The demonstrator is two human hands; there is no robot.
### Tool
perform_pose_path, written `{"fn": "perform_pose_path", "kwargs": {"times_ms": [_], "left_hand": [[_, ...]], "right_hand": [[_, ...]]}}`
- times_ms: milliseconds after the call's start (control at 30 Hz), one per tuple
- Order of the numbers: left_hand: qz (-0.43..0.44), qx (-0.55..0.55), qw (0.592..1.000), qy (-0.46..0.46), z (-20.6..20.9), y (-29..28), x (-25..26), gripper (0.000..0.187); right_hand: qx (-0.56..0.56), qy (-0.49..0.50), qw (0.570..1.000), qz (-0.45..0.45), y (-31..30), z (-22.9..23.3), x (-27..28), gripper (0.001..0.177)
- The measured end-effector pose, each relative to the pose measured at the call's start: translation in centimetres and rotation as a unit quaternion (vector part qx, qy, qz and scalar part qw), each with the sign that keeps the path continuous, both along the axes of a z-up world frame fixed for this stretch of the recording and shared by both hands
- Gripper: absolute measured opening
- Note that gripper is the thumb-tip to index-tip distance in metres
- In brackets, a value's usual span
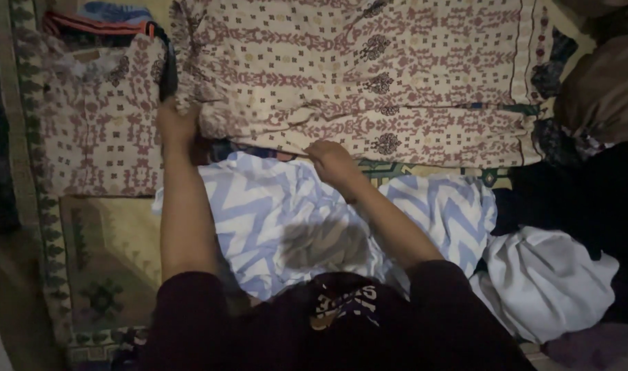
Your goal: Folding a patterned piece of clothing on a carpeted floor.
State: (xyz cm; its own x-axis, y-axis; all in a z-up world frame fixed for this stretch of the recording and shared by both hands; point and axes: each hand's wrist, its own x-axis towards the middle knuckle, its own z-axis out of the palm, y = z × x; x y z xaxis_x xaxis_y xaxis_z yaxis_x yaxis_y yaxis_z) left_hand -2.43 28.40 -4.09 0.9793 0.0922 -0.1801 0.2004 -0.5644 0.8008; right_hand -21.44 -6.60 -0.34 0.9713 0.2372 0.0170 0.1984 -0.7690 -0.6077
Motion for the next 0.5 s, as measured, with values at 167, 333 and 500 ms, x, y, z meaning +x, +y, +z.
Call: {"fn": "perform_pose_path", "kwargs": {"times_ms": [167, 333, 500], "left_hand": [[0.071, 0.097, 0.986, -0.119, -3.1, 0.8, 1.0, 0.054], [0.066, 0.156, 0.953, -0.253, 1.5, -1.6, -0.3, 0.038], [0.11, 0.192, 0.97, 0.105, 3.8, -2.8, -2.6, 0.056]], "right_hand": [[0.009, 0.009, 1.0, 0.015, 0.2, 2.1, -2.4, 0.032], [0.053, -0.064, 0.995, -0.045, 0.9, 0.7, -5.9, 0.035], [0.444, 0.159, 0.763, -0.443, -0.9, -6.6, -8.5, 0.029]]}}
